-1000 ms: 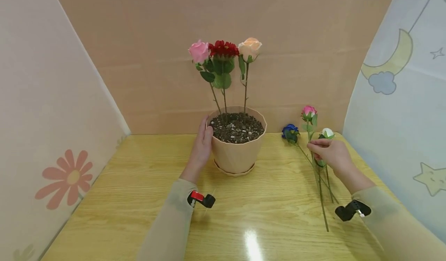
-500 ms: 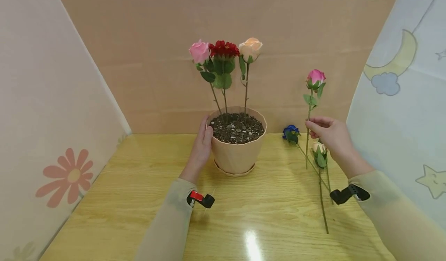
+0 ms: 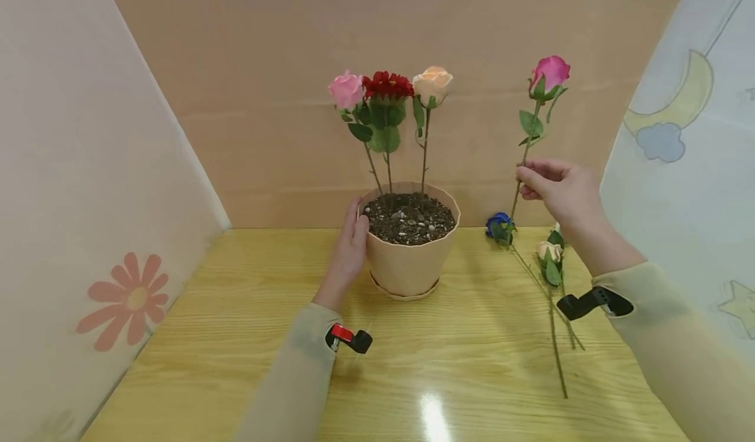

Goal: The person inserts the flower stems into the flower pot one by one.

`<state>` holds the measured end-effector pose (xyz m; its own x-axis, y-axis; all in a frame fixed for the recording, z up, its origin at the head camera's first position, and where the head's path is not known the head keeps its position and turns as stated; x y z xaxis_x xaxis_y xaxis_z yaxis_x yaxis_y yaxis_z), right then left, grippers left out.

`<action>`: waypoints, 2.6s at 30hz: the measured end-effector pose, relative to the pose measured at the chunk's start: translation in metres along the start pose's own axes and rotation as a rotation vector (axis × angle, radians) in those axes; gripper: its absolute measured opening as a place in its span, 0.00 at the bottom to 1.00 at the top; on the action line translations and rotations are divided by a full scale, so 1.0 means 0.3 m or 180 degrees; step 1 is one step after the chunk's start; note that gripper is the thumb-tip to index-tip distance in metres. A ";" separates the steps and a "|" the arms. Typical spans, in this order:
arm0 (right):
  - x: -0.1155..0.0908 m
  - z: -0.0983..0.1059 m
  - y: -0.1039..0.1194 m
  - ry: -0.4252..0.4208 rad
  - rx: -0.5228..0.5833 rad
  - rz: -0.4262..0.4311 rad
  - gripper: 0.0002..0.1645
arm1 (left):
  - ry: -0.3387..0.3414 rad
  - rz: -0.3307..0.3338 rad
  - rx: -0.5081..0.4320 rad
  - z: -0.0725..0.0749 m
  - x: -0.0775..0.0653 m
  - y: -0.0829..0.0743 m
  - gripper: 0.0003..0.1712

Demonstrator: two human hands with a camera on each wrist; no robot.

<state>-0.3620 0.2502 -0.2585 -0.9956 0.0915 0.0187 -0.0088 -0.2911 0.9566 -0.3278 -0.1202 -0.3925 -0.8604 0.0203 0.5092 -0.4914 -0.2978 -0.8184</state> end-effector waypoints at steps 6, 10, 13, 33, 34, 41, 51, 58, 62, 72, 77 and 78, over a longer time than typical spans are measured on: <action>0.004 -0.007 0.079 0.0121 0.0535 0.0107 0.04 | -0.0067 0.0044 -0.0102 -0.008 0.002 0.002 0.36; 0.002 -0.034 0.121 0.0176 0.0781 0.0202 0.04 | -0.0078 0.0051 -0.0078 0.007 -0.004 0.005 0.37; -0.004 -0.049 0.149 0.0179 0.0973 0.0275 0.06 | -0.0049 0.0033 -0.0065 0.010 -0.005 0.005 0.37; 0.027 -0.247 0.220 0.0117 0.0659 0.0615 0.16 | -0.0098 0.0010 0.0011 0.002 0.000 -0.007 0.36; 0.030 -0.254 0.215 0.0080 0.0586 0.0623 0.16 | -0.0100 -0.0004 0.0003 0.000 0.001 -0.006 0.36; 0.046 -0.306 0.181 -0.0044 0.0188 0.0781 0.15 | -0.0122 -0.0036 -0.0037 -0.006 -0.002 -0.015 0.36; 0.051 -0.349 0.129 -0.0068 -0.0180 0.0755 0.16 | -0.0107 -0.0043 -0.0005 -0.012 -0.010 -0.002 0.36; 0.047 -0.356 0.093 -0.0180 -0.0425 0.0759 0.15 | -0.0035 -0.0093 -0.0063 -0.023 -0.007 0.001 0.36; 0.045 -0.369 0.085 -0.0229 -0.0497 0.0833 0.15 | -0.0027 -0.0112 -0.0091 -0.024 -0.003 -0.001 0.36; 0.047 -0.412 0.066 -0.0299 -0.0731 0.0949 0.16 | -0.0042 -0.0057 -0.0016 -0.001 -0.003 0.010 0.37; 0.047 -0.420 0.063 -0.0277 -0.0904 0.0990 0.15 | -0.0020 -0.0076 -0.0017 0.006 0.002 0.004 0.36; 0.047 -0.423 0.062 -0.0264 -0.0930 0.0995 0.15 | -0.0016 -0.0075 -0.0017 0.007 0.002 0.005 0.36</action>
<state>-0.3880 0.1253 -0.2774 -0.9439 0.0289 0.3290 0.2540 -0.5731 0.7791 -0.3287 -0.1225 -0.3929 -0.8478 0.0224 0.5299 -0.5124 -0.2921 -0.8075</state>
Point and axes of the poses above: each hand's wrist, its own x-axis towards the middle knuckle, its own z-axis out of the back of the hand, y = z × x, the point moved 4 cm from there along x, towards the middle knuckle, and after that the axes turned 15 degrees about -z, right-handed, at the moved point
